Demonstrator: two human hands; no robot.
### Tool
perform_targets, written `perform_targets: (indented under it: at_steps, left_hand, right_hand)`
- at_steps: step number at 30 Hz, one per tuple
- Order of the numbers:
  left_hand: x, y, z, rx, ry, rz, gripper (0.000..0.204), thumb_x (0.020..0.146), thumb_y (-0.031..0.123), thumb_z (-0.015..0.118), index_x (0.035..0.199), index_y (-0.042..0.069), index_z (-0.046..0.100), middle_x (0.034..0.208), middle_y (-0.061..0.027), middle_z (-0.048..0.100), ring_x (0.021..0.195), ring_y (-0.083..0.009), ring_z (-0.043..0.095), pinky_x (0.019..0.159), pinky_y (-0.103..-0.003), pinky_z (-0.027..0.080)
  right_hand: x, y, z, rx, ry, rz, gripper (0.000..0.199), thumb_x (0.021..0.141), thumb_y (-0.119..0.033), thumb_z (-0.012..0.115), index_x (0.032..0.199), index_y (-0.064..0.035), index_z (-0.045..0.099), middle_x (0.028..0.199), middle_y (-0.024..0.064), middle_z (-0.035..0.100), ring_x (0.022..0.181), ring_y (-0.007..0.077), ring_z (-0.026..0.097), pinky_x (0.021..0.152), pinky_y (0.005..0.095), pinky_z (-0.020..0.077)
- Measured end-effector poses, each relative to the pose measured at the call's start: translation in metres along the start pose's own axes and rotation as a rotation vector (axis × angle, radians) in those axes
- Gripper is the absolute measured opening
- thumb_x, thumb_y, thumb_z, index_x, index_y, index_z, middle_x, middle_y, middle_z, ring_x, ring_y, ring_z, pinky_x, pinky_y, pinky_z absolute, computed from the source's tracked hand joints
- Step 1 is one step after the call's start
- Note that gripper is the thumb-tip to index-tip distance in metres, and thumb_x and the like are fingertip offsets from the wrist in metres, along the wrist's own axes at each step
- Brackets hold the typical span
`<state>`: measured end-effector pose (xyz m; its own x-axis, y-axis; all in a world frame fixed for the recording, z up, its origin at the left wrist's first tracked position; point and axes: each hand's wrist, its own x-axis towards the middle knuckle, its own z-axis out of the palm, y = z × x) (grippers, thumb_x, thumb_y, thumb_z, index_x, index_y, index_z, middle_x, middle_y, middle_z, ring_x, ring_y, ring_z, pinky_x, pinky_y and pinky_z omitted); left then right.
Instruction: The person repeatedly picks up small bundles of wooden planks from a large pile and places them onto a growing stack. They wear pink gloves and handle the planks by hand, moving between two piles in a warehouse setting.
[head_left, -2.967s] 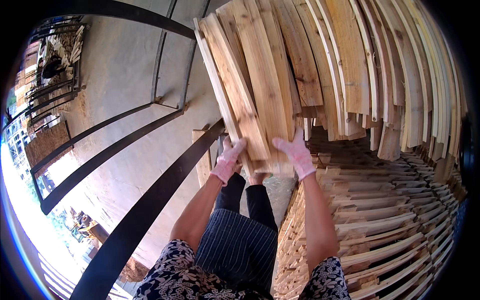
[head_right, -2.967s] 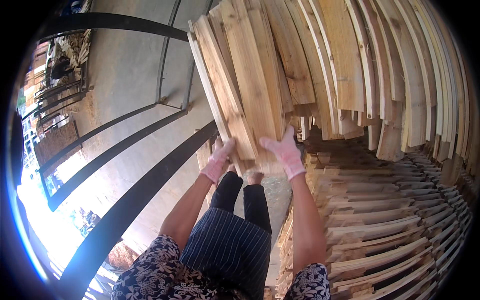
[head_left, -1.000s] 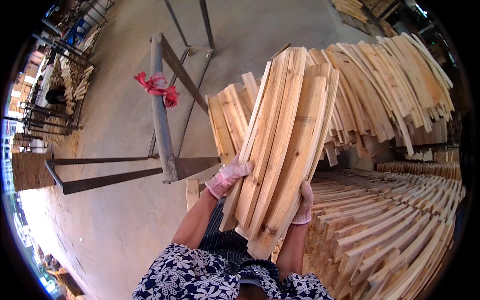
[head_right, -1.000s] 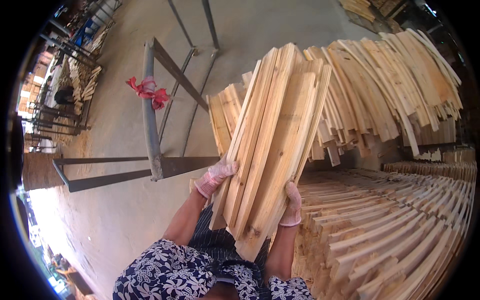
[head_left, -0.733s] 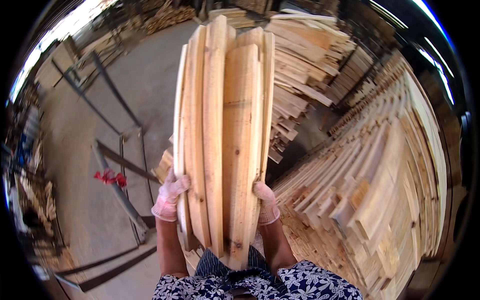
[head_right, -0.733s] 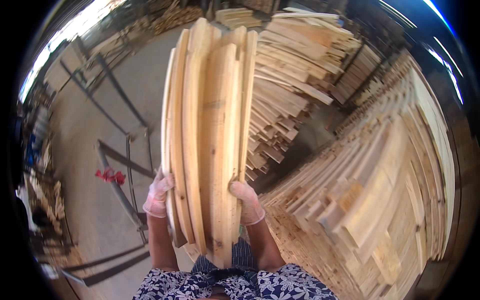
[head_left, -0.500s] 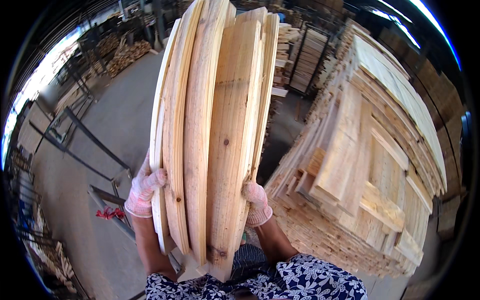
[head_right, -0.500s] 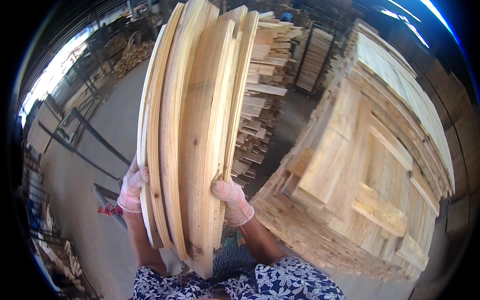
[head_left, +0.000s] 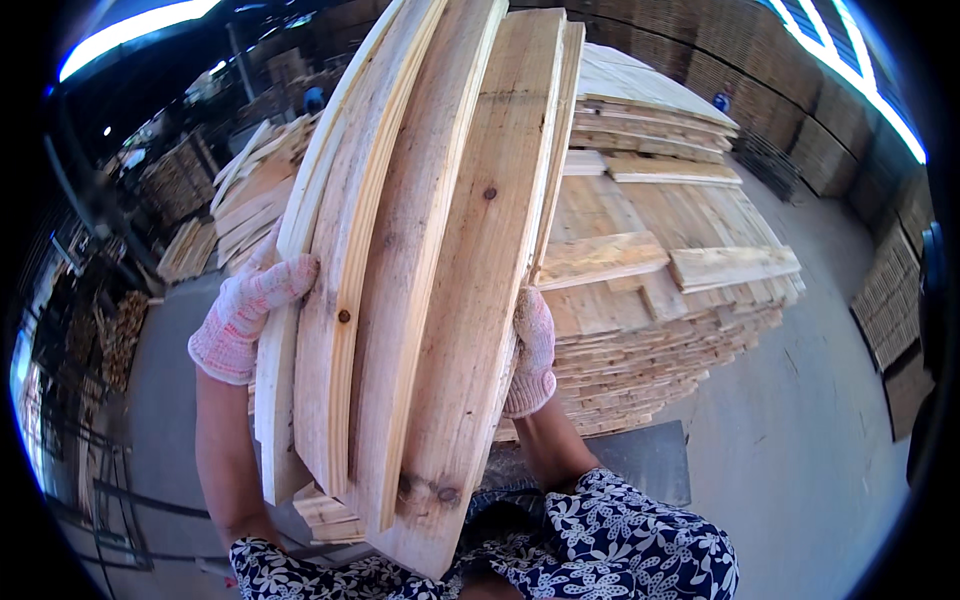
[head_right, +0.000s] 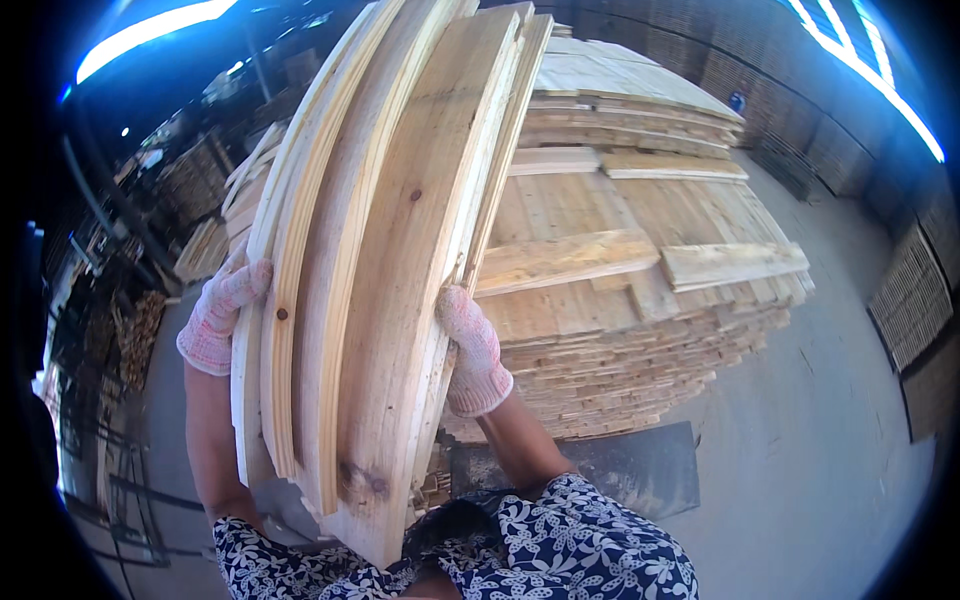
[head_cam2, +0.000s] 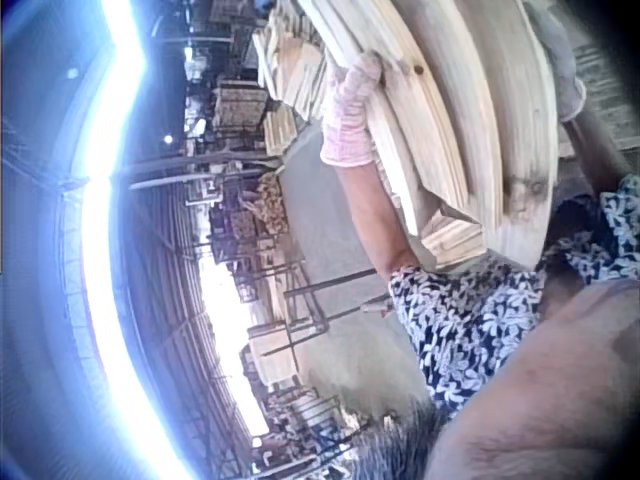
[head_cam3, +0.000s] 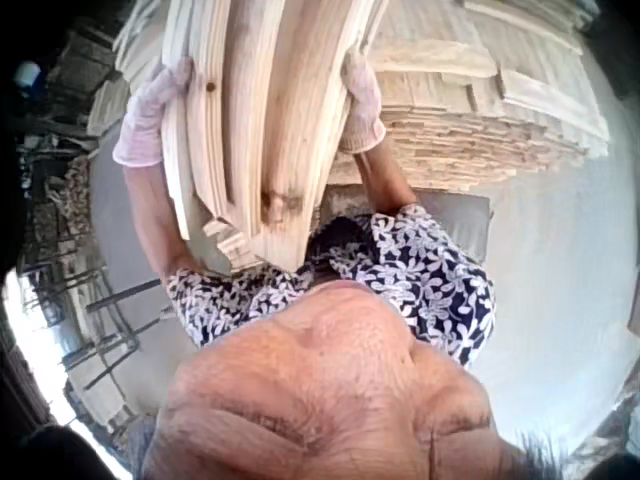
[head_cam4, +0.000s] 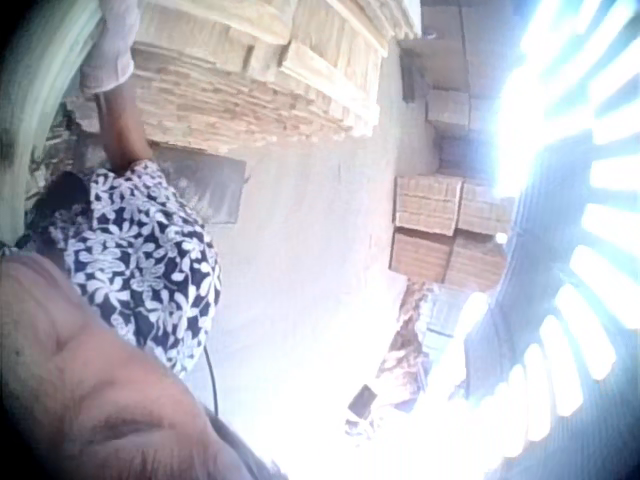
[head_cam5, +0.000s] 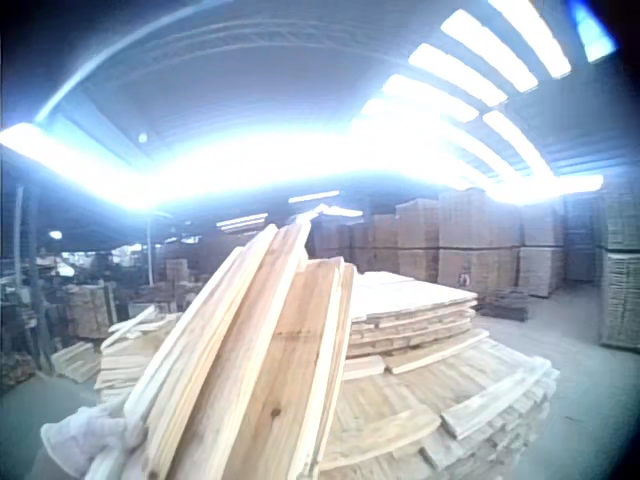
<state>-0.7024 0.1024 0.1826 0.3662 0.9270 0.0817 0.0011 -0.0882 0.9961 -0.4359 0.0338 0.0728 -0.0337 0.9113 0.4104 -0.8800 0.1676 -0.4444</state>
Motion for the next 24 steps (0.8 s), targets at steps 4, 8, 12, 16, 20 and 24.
perform_targets:
  at_steps: [4,8,12,16,20,24]
  left_hand:
    - [0.052,0.006,0.11,-0.047,-0.143,-0.056,0.075,0.087,0.028,0.076,0.151,0.006,0.044,0.124,-0.0063,0.066,0.11,-0.0127,0.064,0.095,-0.03,0.053]
    - [0.12,-0.031,0.207,-0.018,-0.234,-0.075,0.058,0.094,0.034,0.071,0.141,0.004,0.053,0.12,-0.007,0.068,0.098,-0.0128,0.07,0.085,-0.029,0.058]
    - [0.184,-0.053,0.309,-0.089,-0.432,-0.136,0.063,0.095,0.042,0.068,0.142,0.004,0.051,0.126,-0.0111,0.066,0.103,-0.017,0.07,0.089,-0.032,0.059]
    - [0.247,-0.07,0.404,-0.257,-0.484,-0.24,0.064,0.092,0.049,0.07,0.135,0.003,0.055,0.116,-0.0115,0.068,0.103,-0.0196,0.069,0.089,-0.037,0.059]
    - [0.273,-0.067,0.48,0.353,-0.392,-0.202,0.099,0.082,0.062,0.072,0.149,-0.001,0.037,0.136,-0.0247,0.057,0.119,-0.0352,0.062,0.091,-0.047,0.057]
    - [0.293,-0.087,0.522,0.754,-0.267,-0.196,0.121,0.078,0.062,0.074,0.161,0.002,0.008,0.143,-0.0248,0.052,0.126,-0.0376,0.057,0.097,-0.043,0.052]
  right_hand:
    - [-0.007,-0.084,-0.031,-0.089,0.215,-0.139,0.053,0.1,-0.041,0.058,0.136,-0.0018,0.054,0.122,0.0158,0.067,0.103,0.0238,0.069,0.088,0.0379,0.0591]
    - [-0.013,-0.18,-0.085,-0.092,0.272,-0.165,0.052,0.098,-0.04,0.062,0.133,-0.0027,0.058,0.119,0.0151,0.069,0.103,0.0226,0.069,0.09,0.0371,0.0585]
    - [0.004,-0.292,-0.134,-0.301,0.287,-0.016,0.077,0.09,-0.056,0.066,0.142,-0.0015,0.051,0.127,0.0174,0.064,0.11,0.0254,0.065,0.097,0.0385,0.0552]
    - [0.05,-0.415,-0.174,-0.563,0.487,0.142,0.067,0.087,-0.055,0.069,0.129,-0.0033,0.062,0.113,0.0148,0.069,0.1,0.0194,0.068,0.088,0.0344,0.0572]
    - [0.068,-0.506,-0.228,-1.096,0.568,0.332,0.054,0.086,-0.044,0.075,0.125,-0.0083,0.065,0.107,0.0103,0.07,0.092,0.0143,0.068,0.075,0.033,0.0576]
    - [0.081,-0.547,-0.33,-1.262,0.541,0.546,0.087,0.089,-0.031,0.075,0.158,-0.0125,0.025,0.14,0.0114,0.055,0.109,0.0217,0.066,0.085,0.0421,0.0604]
